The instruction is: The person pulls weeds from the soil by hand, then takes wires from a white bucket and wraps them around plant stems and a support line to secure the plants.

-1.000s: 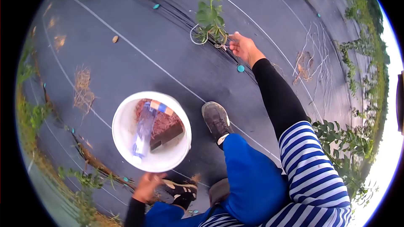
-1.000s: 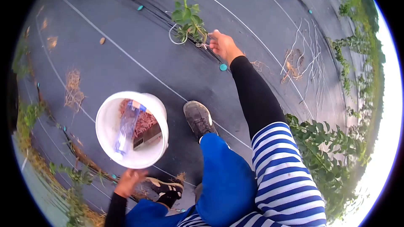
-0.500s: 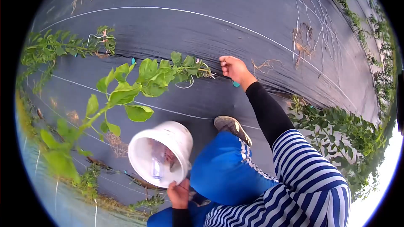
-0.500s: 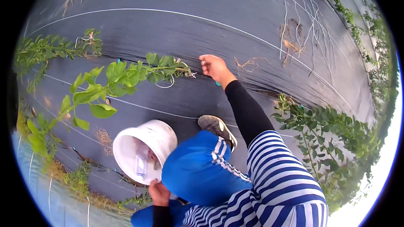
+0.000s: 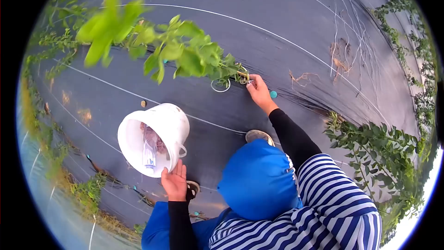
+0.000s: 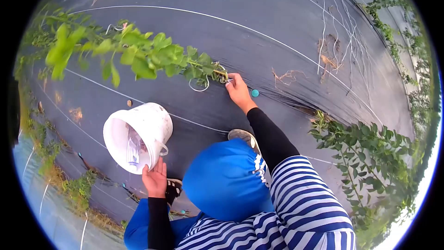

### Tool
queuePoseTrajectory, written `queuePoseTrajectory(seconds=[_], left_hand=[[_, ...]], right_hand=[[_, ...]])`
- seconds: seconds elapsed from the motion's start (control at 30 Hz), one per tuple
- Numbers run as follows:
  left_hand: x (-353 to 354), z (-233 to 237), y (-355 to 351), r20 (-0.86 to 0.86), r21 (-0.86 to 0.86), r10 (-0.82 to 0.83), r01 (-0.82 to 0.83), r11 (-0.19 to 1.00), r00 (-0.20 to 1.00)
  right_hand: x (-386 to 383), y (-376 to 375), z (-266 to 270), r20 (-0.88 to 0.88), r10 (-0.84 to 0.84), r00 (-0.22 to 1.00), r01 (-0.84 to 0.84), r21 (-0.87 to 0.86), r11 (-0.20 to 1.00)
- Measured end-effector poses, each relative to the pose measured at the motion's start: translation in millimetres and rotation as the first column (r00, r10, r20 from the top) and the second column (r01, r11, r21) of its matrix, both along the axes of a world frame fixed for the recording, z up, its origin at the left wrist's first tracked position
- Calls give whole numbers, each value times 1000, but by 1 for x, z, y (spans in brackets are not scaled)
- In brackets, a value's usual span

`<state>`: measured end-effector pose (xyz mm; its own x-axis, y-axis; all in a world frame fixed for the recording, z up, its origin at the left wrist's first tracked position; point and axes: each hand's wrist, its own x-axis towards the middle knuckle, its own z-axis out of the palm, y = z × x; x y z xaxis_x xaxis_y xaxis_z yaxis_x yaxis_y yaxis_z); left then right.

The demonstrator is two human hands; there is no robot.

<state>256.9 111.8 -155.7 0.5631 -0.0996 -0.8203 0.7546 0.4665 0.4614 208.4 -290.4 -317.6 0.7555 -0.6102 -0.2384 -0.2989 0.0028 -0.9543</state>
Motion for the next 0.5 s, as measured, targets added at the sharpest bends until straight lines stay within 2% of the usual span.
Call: queuePoseTrajectory(seconds=[0.07,0.1,0.17,0.23,0.3,0.33,0.37,0.4,0.43,0.47,0.5], left_hand=[[-7,8,-4,-19,-55,-24,23,998,1000],[-11,15,-8,-53,-107,-57,52,993,997],[-27,23,-6,-75,-113,-88,80,990,993],[-42,30,-1,3,-107,-361,359,927,932],[-51,42,-1,39,-95,-389,391,915,920],[-55,46,-1,65,-77,-386,391,917,920],[-58,51,-2,96,-60,-377,383,922,921],[-59,58,-5,122,-69,-365,375,925,923],[-59,67,-7,158,-55,-378,390,919,912],[-62,80,-8,186,-36,-392,405,914,901],[-61,95,-10,235,-17,-388,403,915,891]], right_hand=[[2,6,8,-127,-104,986,69,-259,963],[1,6,4,-113,-100,989,67,-262,963],[-2,5,1,-36,-116,993,94,-376,922],[-3,8,5,-15,-135,991,118,-403,908],[-8,11,7,35,-218,975,212,-421,882],[-12,9,2,-31,-225,974,194,-400,896],[-17,2,0,-8,-220,975,197,-415,888],[-24,-3,2,-53,-217,975,202,-202,958],[-30,-7,5,-102,-196,975,199,25,980],[-36,-5,30,-93,-244,965,261,352,899],[-44,-7,40,-76,-234,969,245,346,906]])
